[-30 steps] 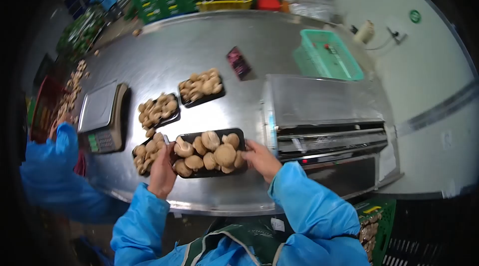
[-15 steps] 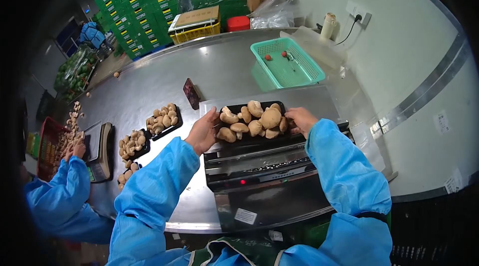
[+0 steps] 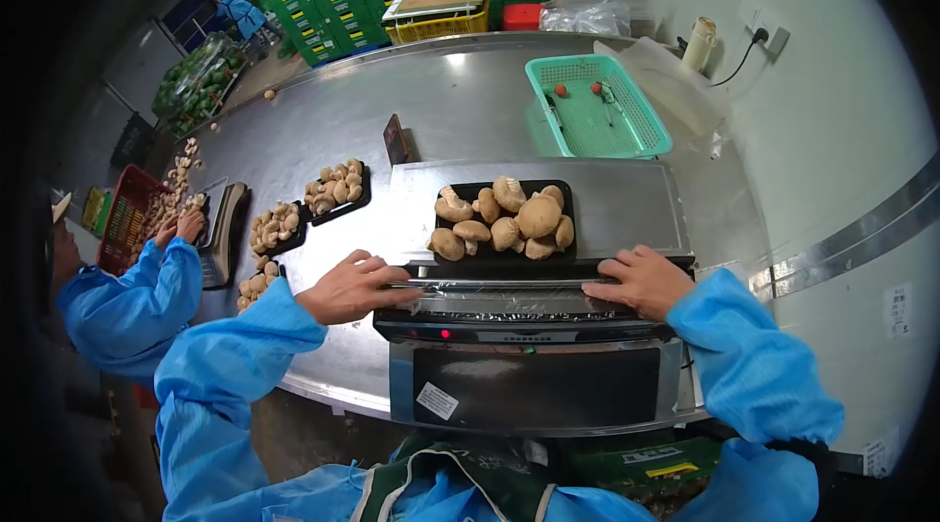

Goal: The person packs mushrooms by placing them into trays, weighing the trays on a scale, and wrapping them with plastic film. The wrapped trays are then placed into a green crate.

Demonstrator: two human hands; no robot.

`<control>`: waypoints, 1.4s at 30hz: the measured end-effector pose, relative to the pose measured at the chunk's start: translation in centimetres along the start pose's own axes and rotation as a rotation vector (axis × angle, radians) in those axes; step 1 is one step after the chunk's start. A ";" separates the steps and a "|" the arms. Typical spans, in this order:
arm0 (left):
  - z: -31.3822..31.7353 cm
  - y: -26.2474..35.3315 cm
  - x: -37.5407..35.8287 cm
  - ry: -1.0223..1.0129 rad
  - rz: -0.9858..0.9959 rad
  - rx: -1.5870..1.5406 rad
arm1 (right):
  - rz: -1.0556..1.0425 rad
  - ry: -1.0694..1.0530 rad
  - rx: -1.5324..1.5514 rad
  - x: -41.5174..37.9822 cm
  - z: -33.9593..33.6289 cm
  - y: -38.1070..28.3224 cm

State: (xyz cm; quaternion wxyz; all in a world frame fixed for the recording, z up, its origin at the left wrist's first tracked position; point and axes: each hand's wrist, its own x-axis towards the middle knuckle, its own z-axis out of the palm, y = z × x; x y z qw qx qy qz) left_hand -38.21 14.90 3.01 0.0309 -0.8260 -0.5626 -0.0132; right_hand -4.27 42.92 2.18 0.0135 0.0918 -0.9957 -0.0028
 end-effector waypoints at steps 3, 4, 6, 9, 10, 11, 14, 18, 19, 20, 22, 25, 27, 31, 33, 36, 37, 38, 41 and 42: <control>0.1 -0.7 2.6 -0.096 0.132 -0.081 | 0.037 0.070 0.254 1.1 1.5 0.3; 1.1 -0.9 2.9 -0.089 0.129 -0.123 | 0.211 0.219 0.565 1.4 2.6 -0.6; 3.3 -0.8 3.2 0.034 0.077 -0.344 | 0.569 0.353 1.177 1.4 2.7 -1.5; 4.6 2.7 2.7 0.291 -0.436 -1.219 | 0.796 0.620 1.770 0.9 2.8 -3.8; 3.1 3.9 2.5 0.418 -0.574 -1.480 | 0.754 0.810 2.006 0.5 2.3 -4.3; 1.5 4.6 2.1 0.545 -0.611 -1.664 | 0.746 0.818 1.994 0.0 1.5 -5.0; -2.5 4.6 0.0 0.756 -0.517 -1.754 | 0.724 0.881 2.023 -1.5 -4.2 -6.4; -10.7 0.6 3.9 1.011 -0.067 -1.142 | 0.241 1.208 1.511 1.0 -12.2 -3.7; -11.2 -1.4 5.8 1.026 -0.016 -0.889 | 0.254 1.132 1.111 2.8 -11.7 -1.1; -10.2 -4.3 7.8 0.895 0.006 -0.659 | 0.253 1.038 0.715 4.5 -10.2 2.0; -7.3 -9.3 10.8 0.583 0.026 -0.187 | 0.218 0.563 0.039 6.8 -7.8 7.1; -2.2 -13.3 12.2 0.246 0.041 0.109 | 0.196 0.250 -0.241 8.8 -3.2 10.9; 0.9 -14.6 12.3 0.090 0.043 0.146 | 0.158 0.207 -0.283 9.3 -1.1 12.2; 4.3 -14.5 12.3 -0.089 -0.070 0.032 | 0.222 0.129 -0.137 9.4 2.8 12.6; 5.2 -13.9 12.5 -0.079 -0.175 -0.125 | 0.278 0.129 -0.036 9.6 4.3 11.7; 8.2 -12.8 11.5 0.062 -0.117 -0.284 | 0.365 0.166 0.154 8.7 6.7 10.3; 7.9 -11.8 11.1 0.109 -0.084 -0.327 | 0.399 0.201 0.247 8.5 6.7 9.6; 7.8 -10.1 10.6 0.167 -0.178 -0.558 | 0.347 0.401 0.376 7.7 6.7 8.5; 5.0 -4.5 8.0 0.200 -0.600 -1.659 | 0.679 0.377 1.181 6.5 3.7 4.3; 4.5 -2.2 6.9 0.235 -0.744 -1.726 | 0.684 0.376 1.190 5.7 2.9 2.5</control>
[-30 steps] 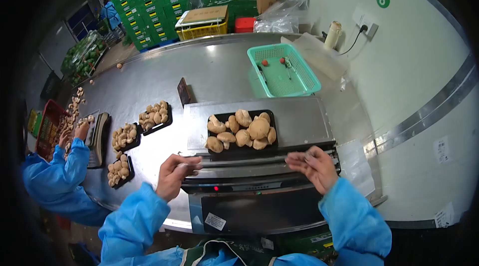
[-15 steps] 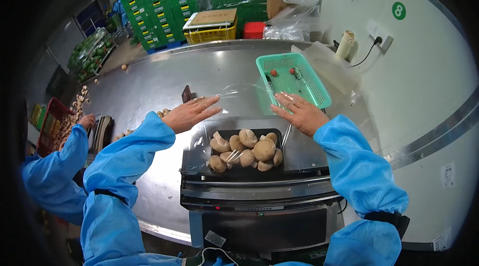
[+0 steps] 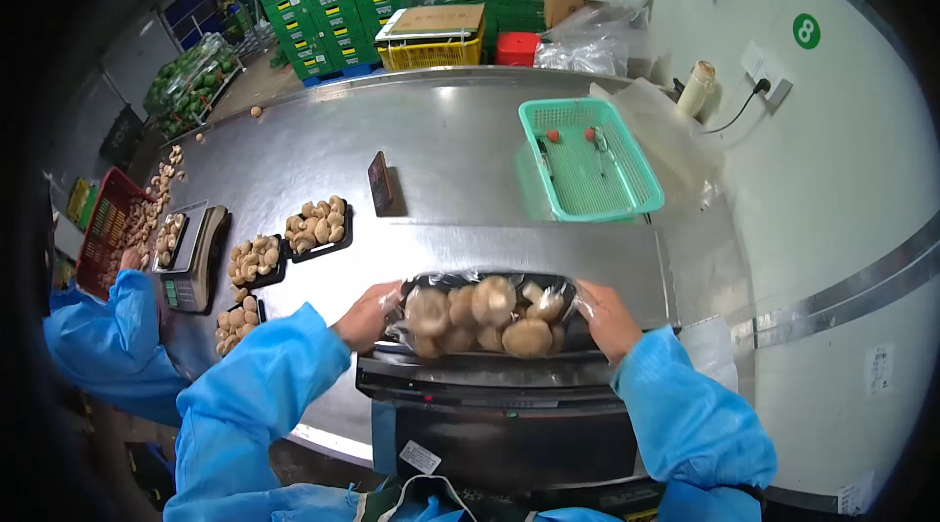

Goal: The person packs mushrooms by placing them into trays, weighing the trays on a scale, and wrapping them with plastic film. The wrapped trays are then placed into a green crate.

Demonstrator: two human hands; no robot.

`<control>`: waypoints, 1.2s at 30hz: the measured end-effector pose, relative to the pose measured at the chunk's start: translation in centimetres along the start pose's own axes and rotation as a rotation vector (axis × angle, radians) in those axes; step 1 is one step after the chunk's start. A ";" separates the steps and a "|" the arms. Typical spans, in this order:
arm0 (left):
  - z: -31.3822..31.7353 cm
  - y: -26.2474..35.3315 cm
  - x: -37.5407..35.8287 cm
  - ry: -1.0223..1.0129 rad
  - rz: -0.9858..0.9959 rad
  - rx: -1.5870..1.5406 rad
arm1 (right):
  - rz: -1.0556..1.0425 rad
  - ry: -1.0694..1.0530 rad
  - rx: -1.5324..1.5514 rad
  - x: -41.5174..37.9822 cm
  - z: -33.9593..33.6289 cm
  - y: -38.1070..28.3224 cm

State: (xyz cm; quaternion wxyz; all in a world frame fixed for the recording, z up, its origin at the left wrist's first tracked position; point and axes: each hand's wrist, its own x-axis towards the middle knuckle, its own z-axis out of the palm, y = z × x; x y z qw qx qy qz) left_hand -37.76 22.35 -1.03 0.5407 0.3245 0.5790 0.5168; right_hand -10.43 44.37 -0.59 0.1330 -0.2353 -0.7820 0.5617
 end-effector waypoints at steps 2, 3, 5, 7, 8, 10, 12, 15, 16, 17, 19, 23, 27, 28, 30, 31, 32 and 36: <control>3.0 2.4 -4.9 0.049 -0.187 0.106 | 0.212 -0.047 0.387 -4.1 1.1 -2.1; 3.3 -0.2 -6.3 0.074 -0.365 -0.404 | 0.369 -0.056 0.476 -6.4 1.9 -4.4; 4.9 -2.7 -9.7 0.071 -0.405 -0.402 | 0.447 -0.163 0.582 -10.2 3.8 -4.5; 6.1 -8.8 -12.1 0.158 -0.611 -0.585 | 0.654 -0.142 0.733 -14.0 5.7 -0.2; 7.2 -10.3 -13.5 0.241 -0.672 -0.561 | 0.634 -0.171 0.742 -16.0 6.8 2.4; 8.8 -11.3 -15.0 0.262 -0.655 -0.582 | 0.810 -0.029 0.775 -17.1 8.8 1.3; 8.2 -13.9 -16.4 0.262 -0.514 -0.649 | 0.796 0.038 0.862 -18.9 9.1 3.0; 9.5 -10.5 -16.7 0.318 -0.338 -0.644 | 0.626 0.148 1.153 -19.4 8.8 2.5; 9.1 -10.7 -17.2 0.349 -0.321 -0.602 | 0.621 0.223 1.171 -19.4 9.3 2.2; 8.9 -10.7 -17.6 0.378 -0.306 -0.561 | 0.559 0.335 1.051 -19.6 9.9 2.3; 10.0 -10.3 -17.3 0.492 -0.291 -0.479 | 0.425 0.364 0.389 -19.3 11.2 1.9; 9.8 -13.0 -15.6 0.518 -0.047 -0.009 | 0.371 0.648 0.107 -18.3 14.1 2.2; 8.0 -14.3 -15.6 0.557 0.125 0.151 | 0.330 0.854 0.005 -20.7 15.1 2.7; 7.4 -14.2 -16.1 0.526 0.131 0.175 | 0.374 0.843 0.035 -22.0 15.2 1.0; 6.6 -13.2 -17.9 0.438 0.064 0.229 | 0.388 0.880 -0.005 -25.8 16.5 2.4; 6.4 -12.9 -18.3 0.422 0.050 0.231 | 0.400 0.907 -0.022 -27.5 17.4 2.5; 6.3 -12.7 -18.3 0.389 0.112 0.400 | 0.395 0.948 0.141 -28.7 18.4 2.4; 6.7 -11.6 -14.4 0.241 0.321 0.929 | 0.498 1.059 -0.028 -29.8 21.9 7.7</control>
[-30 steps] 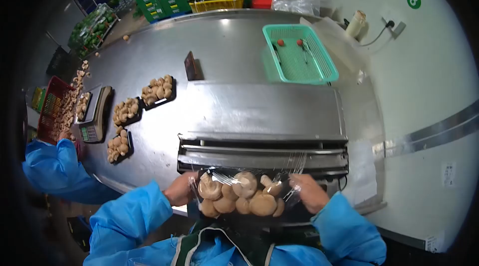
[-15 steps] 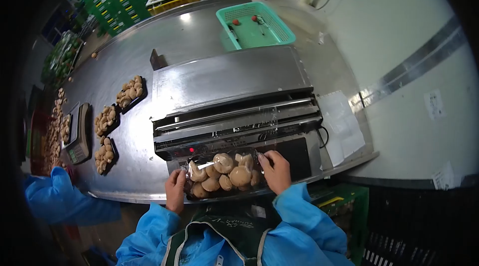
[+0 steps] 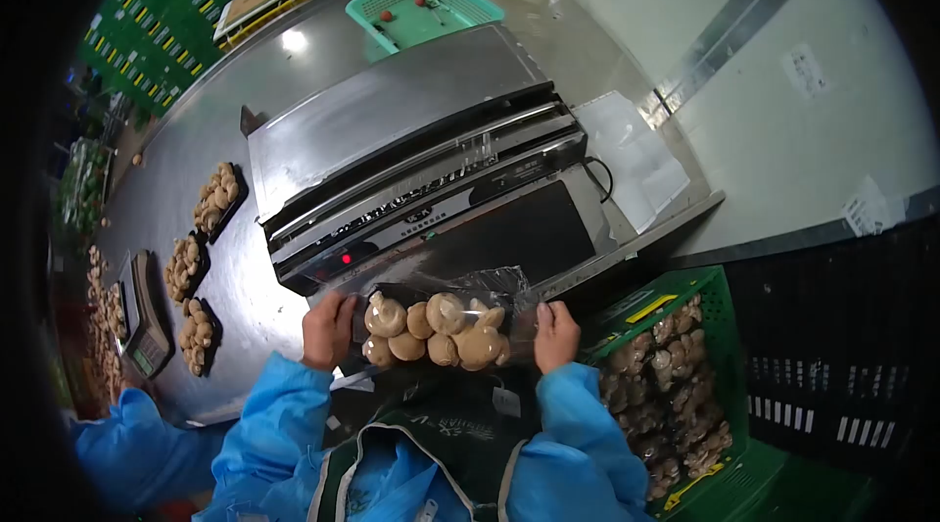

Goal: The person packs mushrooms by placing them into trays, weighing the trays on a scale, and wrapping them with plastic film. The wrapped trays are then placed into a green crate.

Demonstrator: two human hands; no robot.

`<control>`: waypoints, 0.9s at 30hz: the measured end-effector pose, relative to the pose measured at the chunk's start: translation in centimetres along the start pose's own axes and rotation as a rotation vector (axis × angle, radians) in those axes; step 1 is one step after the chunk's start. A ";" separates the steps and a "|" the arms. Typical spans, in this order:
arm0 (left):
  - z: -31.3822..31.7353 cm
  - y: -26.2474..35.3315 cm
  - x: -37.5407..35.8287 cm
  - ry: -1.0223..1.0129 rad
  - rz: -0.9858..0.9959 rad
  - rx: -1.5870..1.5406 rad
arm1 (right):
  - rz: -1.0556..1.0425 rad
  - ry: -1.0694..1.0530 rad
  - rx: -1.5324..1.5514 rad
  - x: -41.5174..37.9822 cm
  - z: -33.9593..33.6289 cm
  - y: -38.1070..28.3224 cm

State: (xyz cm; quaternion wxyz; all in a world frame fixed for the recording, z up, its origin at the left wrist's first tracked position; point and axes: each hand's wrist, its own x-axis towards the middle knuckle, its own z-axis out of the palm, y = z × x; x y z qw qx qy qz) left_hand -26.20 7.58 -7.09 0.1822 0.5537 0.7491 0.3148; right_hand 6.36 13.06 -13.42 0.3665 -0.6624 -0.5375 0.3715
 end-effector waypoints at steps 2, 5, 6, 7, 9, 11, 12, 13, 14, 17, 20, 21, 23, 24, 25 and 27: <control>1.5 -0.3 2.3 -0.005 0.181 0.141 | 0.027 0.079 0.057 -0.6 3.1 1.5; 2.6 -0.1 3.6 -0.090 0.209 0.244 | 0.260 0.059 0.769 -2.9 8.0 2.9; 2.6 0.0 3.4 -0.120 0.233 0.217 | 0.663 -0.214 1.371 -3.6 6.8 -0.3; 2.6 0.1 3.1 -0.146 0.254 0.187 | 0.497 -0.525 1.547 -4.7 6.2 -2.9; 2.2 0.4 1.3 -0.308 -0.045 -0.239 | 0.221 -1.063 1.691 -5.6 5.8 -5.9; 2.6 -0.6 -2.8 -0.281 -0.481 -1.101 | 0.246 -1.290 1.559 -6.8 4.8 -7.8; 2.1 -0.9 -4.5 -0.397 -0.629 -1.414 | 0.258 -1.370 1.474 -7.5 3.7 -8.3; 1.5 -0.9 -6.2 -0.514 -0.782 -1.731 | 0.275 -1.445 1.382 -8.2 2.3 -8.9; 1.9 -0.1 -8.6 -0.536 -0.531 -1.627 | 0.287 -1.504 1.301 -8.9 1.3 -9.2; -1.4 6.3 -9.8 -0.754 -0.410 -1.636 | 0.315 -1.611 1.102 -10.5 -1.2 -10.2; -3.2 7.6 -9.2 -0.911 -0.321 -1.611 | 0.309 -1.651 0.964 -11.6 -2.7 -10.7; -3.3 7.2 -9.2 -0.953 -0.155 -1.327 | 0.302 -1.663 0.928 -11.9 -2.8 -10.8; -3.7 7.5 -9.9 -0.899 -0.124 -1.428 | 0.273 -1.695 0.862 -12.4 -3.0 -10.9; -4.3 7.6 -9.7 -1.027 -0.094 -1.282 | 0.259 -1.716 0.838 -12.7 -2.7 -10.9; -4.8 7.5 -9.3 -1.148 -0.063 -1.128 | 0.233 -1.731 0.807 -12.9 -2.5 -10.7; -5.3 7.2 -9.4 -1.339 0.006 -0.924 | 0.132 -1.705 0.583 -13.0 -0.7 -9.6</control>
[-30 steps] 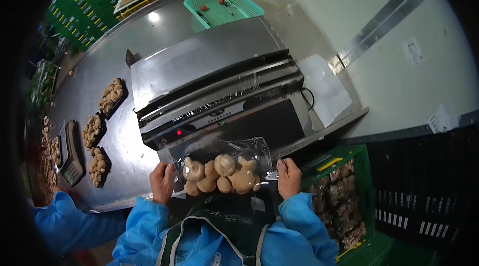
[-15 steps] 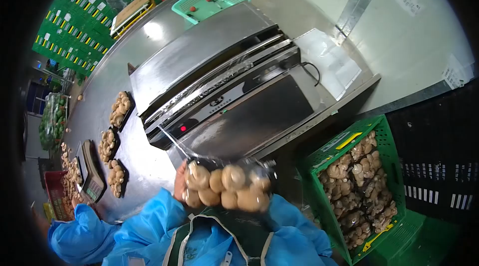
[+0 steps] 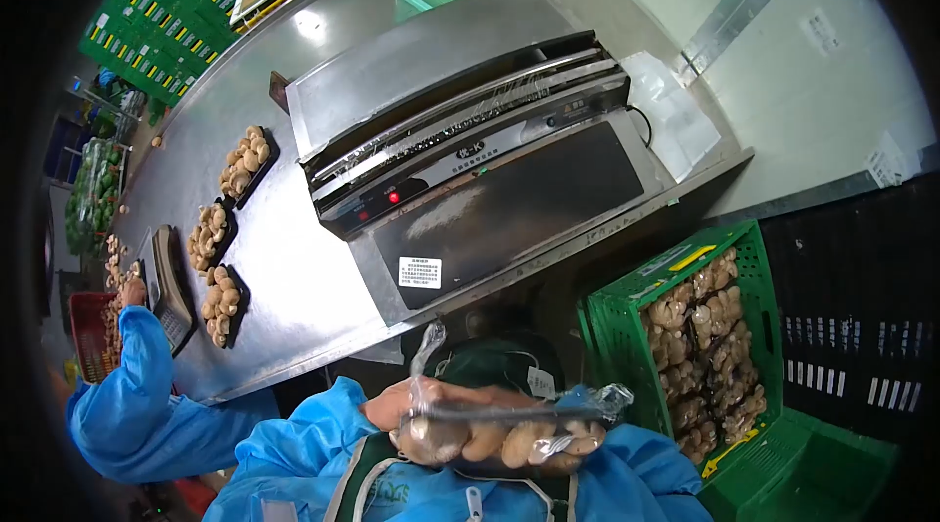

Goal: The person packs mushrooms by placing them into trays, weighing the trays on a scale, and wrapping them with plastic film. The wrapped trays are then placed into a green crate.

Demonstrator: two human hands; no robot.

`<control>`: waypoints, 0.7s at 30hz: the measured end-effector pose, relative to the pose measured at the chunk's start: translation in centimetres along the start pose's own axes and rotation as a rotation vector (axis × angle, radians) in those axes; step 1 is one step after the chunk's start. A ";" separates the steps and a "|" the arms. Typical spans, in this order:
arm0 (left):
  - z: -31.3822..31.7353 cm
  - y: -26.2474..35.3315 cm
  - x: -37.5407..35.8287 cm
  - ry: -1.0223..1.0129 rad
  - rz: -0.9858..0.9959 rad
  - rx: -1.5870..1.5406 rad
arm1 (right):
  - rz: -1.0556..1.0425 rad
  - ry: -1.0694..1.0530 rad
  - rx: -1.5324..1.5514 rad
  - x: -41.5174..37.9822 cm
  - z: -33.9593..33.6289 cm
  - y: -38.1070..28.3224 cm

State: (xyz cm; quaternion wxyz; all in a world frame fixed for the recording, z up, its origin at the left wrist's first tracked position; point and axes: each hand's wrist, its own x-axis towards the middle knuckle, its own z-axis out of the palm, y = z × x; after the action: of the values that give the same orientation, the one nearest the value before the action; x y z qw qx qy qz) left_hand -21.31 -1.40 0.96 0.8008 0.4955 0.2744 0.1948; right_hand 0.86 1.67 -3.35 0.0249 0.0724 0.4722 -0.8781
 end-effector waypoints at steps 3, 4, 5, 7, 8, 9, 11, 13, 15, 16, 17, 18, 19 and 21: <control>0.4 -0.7 0.1 -0.114 -0.046 0.047 | 0.015 0.788 -0.286 -2.0 -3.2 -1.1; 0.6 -0.9 0.1 -0.135 -0.058 0.060 | -0.235 0.836 -0.127 -3.2 -3.0 -5.0; 0.8 -1.1 0.2 -0.159 -0.076 0.073 | -0.391 0.809 0.004 -3.4 -1.3 -8.8; 0.8 -1.3 0.4 -0.215 -0.125 0.103 | -0.403 0.361 -0.634 -1.6 1.5 -14.7; 1.0 -1.4 0.5 -0.239 -0.154 0.113 | -0.375 0.106 -0.626 -0.2 2.5 -14.8; 1.0 -1.8 0.5 -0.259 -0.179 0.118 | -0.301 -0.018 -0.630 0.9 3.5 -13.2; 1.0 -2.3 0.4 -0.282 -0.238 0.114 | -0.102 -0.015 -0.538 -0.2 3.9 -12.0; 0.8 -2.5 0.3 -0.248 -0.287 0.072 | -0.012 0.060 -0.409 -3.8 3.7 -11.6; 1.0 -2.7 0.4 -0.106 -0.313 -0.043 | -0.008 0.195 -0.392 -8.1 3.9 -9.0; 1.5 -2.3 0.7 0.027 -0.289 -0.156 | -0.007 0.250 -0.388 -9.6 4.2 -7.5; 3.7 0.2 1.6 0.208 -0.205 -0.327 | 0.018 0.399 -0.395 -11.1 4.6 -6.2; 5.9 2.7 2.4 0.395 -0.123 -0.497 | 0.044 0.543 -0.399 -12.6 4.8 -5.1; 6.2 1.1 2.9 0.412 -0.002 -0.599 | 0.092 0.616 -0.279 -13.8 4.8 -4.4; 6.0 -1.2 4.6 0.407 0.086 -0.690 | -0.128 0.775 -0.096 -15.3 4.6 -1.0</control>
State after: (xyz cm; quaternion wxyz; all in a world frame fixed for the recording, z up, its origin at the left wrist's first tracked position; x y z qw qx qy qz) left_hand -13.92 -3.41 0.91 0.8405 0.1597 0.3248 0.4032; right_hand 15.42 -1.99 2.23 -0.2066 0.3676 0.4907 -0.7625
